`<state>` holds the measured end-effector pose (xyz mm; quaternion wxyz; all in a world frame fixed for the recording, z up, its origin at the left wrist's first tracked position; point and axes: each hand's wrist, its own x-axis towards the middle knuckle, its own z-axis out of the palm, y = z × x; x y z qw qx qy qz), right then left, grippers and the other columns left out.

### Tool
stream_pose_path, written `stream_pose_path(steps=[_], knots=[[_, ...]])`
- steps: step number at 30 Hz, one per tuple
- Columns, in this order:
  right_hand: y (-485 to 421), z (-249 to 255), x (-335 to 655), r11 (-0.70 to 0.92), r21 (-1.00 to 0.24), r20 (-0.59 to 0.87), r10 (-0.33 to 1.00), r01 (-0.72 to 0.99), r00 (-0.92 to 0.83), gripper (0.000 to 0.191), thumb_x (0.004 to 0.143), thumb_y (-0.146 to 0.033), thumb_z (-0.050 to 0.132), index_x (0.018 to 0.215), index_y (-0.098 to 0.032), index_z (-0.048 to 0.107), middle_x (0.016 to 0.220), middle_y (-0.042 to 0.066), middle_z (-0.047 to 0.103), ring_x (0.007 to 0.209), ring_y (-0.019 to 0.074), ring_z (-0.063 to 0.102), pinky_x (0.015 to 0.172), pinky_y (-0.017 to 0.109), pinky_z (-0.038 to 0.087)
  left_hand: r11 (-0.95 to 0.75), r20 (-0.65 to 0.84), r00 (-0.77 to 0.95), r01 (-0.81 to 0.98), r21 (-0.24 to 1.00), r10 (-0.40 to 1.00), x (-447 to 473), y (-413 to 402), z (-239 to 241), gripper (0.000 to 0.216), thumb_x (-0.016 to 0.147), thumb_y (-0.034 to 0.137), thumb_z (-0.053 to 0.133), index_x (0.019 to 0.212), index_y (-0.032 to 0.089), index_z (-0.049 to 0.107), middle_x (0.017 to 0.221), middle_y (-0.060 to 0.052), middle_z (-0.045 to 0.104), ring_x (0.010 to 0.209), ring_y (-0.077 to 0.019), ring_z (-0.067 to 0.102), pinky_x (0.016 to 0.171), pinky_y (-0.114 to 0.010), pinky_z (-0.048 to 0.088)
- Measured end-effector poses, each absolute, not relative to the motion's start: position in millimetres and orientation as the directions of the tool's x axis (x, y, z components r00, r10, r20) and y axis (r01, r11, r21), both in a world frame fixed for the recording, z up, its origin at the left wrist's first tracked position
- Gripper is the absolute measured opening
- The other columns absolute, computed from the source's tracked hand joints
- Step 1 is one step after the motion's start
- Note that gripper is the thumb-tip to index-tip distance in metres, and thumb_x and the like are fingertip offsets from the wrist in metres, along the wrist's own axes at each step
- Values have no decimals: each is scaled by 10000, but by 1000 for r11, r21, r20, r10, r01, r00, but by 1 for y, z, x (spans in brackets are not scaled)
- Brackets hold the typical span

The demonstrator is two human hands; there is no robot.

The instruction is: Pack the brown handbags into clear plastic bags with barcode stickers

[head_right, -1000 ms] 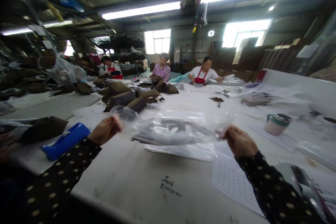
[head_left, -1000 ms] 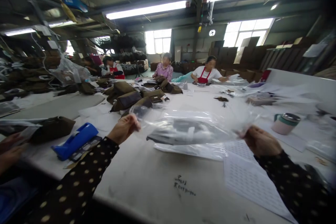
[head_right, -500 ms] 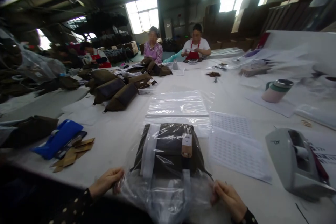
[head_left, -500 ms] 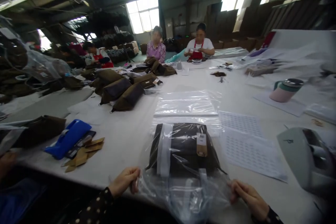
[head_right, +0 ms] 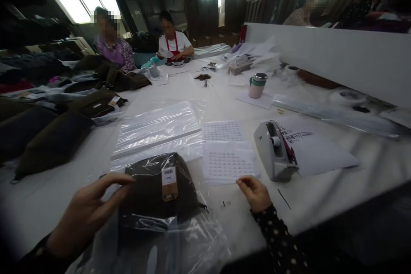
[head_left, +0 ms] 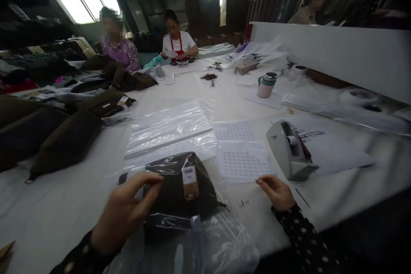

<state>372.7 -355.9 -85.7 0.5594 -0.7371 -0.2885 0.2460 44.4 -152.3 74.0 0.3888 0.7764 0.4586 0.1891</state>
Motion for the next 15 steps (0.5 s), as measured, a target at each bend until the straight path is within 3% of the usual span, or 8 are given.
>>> stream_pose_path(steps=[2,4,6,10,15], knots=[[-350,-91,395,-246,-945,32,586,215,810,337,634,-499,660,743,-182,626,738,53,663,703,200,616,715,336,503,-514,32,743,430,743,668,126,-133,71,177,723,370,585,836,258,663,823,-16,677,760,-227,606,724,-315,477],[-353,-94,409,-307,-908,107,488,285,866,340,666,-512,623,775,-190,626,758,48,665,708,196,619,724,331,500,-612,59,849,328,720,525,199,-119,53,198,770,337,527,861,218,656,781,-25,678,703,-195,608,708,-305,477],[-365,-96,415,-405,-845,156,439,350,885,312,713,-498,578,809,-205,626,780,43,667,713,194,622,701,314,499,-717,21,915,302,629,404,256,-114,26,246,800,321,487,943,194,642,870,-49,680,761,-196,615,752,-321,474],[-391,-103,412,-533,-685,237,482,497,843,266,797,-414,495,905,-210,628,870,59,663,670,181,620,631,304,500,-813,-51,979,194,550,199,316,-135,-29,396,796,312,516,1155,147,547,1200,-111,567,1089,-244,518,940,-361,395],[-388,-111,416,-478,-468,423,618,743,663,263,834,-298,460,1012,-194,623,1030,86,647,867,220,600,793,380,482,-848,-141,986,146,509,85,318,-168,-74,624,736,356,602,1284,128,408,1381,-149,373,1285,-331,278,1033,-505,240]])
